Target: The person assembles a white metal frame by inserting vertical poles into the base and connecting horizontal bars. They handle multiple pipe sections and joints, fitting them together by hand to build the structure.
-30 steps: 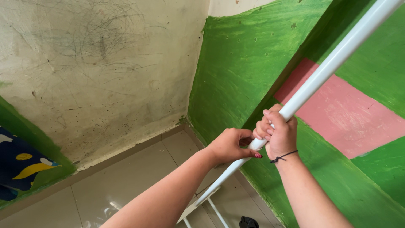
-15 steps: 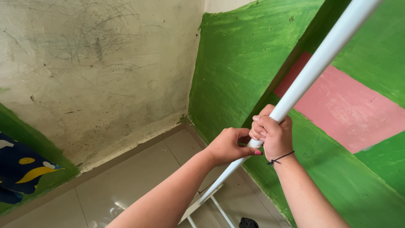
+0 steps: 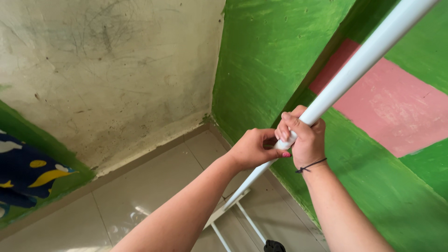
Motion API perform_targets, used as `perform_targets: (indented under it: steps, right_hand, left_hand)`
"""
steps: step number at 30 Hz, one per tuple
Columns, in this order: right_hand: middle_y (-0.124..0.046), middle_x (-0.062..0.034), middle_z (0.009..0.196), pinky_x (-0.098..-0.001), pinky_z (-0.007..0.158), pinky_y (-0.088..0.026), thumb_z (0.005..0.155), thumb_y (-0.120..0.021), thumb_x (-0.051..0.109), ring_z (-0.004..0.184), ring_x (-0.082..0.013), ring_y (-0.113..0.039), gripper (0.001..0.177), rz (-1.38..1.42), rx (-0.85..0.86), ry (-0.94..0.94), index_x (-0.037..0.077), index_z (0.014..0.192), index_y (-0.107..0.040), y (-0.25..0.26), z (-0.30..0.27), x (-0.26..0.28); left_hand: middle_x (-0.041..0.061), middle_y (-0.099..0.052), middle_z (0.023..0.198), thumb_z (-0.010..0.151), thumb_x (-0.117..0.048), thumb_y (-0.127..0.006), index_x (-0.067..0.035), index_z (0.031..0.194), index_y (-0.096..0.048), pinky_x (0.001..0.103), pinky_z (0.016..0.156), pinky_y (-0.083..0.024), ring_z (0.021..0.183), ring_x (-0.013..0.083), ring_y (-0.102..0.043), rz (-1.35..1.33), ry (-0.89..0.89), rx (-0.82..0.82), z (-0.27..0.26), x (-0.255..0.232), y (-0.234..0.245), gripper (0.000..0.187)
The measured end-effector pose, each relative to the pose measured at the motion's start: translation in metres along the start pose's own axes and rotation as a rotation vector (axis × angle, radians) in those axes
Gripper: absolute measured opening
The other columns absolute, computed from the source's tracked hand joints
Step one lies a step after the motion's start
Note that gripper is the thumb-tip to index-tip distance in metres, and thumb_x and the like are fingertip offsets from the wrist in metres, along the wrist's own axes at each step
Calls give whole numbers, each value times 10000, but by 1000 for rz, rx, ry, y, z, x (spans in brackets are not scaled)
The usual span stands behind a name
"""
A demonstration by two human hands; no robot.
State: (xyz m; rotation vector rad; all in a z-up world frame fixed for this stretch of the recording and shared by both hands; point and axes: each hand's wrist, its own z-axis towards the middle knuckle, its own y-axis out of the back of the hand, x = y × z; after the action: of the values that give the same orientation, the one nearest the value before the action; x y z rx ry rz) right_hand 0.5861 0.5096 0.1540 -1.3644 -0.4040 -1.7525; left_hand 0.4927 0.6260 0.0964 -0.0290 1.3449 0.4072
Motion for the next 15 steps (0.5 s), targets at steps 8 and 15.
perform_targets:
  steps: [8, 15]
  right_hand:
    - [-662, -45, 810, -290, 751, -546, 904, -647, 152, 782, -132, -648, 271, -216, 7, 113, 128, 1170, -600, -19, 7, 44]
    - [-489, -3, 699, -289, 604, -441, 1062, -651, 152, 641, -102, -472, 251, -99, -97, 122, 73, 869, -511, -28, 27, 65]
  left_hand:
    - [185, -752, 1049, 656, -182, -783, -18, 1235, -558, 394, 891, -585, 976, 296, -742, 79, -54, -129, 29, -28, -10, 643]
    - [143, -678, 1089, 757, -154, -773, -54, 1260, -464, 384, 883, -581, 1006, 264, -706, -152, -269, -170, 48, -48, -27, 598]
